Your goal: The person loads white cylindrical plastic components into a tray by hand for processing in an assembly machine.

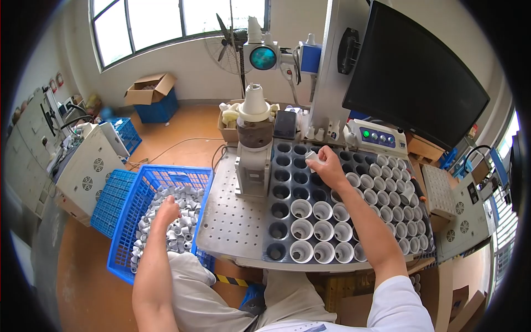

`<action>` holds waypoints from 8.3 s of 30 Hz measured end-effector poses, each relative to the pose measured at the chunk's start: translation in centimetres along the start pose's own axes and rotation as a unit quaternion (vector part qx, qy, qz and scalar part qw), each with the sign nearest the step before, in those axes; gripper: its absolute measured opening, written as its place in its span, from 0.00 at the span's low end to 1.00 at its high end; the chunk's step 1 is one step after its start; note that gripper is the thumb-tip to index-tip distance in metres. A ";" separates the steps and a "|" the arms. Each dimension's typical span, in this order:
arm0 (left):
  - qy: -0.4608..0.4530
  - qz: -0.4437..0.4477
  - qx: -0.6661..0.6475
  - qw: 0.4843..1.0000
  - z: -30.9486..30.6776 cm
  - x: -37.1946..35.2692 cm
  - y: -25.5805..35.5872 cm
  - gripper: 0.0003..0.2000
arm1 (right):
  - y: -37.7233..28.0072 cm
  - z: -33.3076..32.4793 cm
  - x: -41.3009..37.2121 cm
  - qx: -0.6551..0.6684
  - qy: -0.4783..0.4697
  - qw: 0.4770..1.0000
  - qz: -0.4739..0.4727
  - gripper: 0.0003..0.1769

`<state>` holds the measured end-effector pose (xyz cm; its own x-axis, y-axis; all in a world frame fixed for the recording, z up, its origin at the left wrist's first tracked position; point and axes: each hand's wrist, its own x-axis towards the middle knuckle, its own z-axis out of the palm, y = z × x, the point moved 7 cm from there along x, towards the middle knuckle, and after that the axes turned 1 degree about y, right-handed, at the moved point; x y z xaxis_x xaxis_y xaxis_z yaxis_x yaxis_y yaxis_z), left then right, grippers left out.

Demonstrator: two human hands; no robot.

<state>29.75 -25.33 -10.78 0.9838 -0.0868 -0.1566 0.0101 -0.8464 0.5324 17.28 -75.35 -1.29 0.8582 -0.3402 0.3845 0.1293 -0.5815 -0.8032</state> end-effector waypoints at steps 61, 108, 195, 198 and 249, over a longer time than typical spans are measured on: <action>-0.024 0.007 0.048 0.999 -0.6 1.1 -6.9 0.15 | -12.5 4.9 -8.5 -0.455 -0.375 0.808 0.012 0.35; -0.064 -0.099 -0.058 0.991 0.2 -0.5 -5.8 0.21 | 0.7 1.6 1.2 0.023 -0.069 0.997 0.015 0.17; -0.010 0.033 0.172 0.985 -0.6 -1.0 -9.5 0.13 | -15.4 4.4 -16.8 -0.332 -0.465 0.789 -0.226 0.29; -0.029 0.047 0.185 0.981 -0.1 -0.6 -9.3 0.12 | -15.9 3.6 -15.1 -0.267 -0.472 0.819 -0.187 0.28; -0.057 -0.001 0.191 0.980 0.3 -1.7 -6.0 0.16 | -3.0 1.0 -2.3 -0.161 -0.155 0.966 -0.134 0.23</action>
<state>28.01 -20.27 -13.92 0.9571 -0.1245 -0.2616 -0.0768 -0.9797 0.1853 15.45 -72.09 -0.25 0.9292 0.0628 0.3641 0.2492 -0.8341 -0.4921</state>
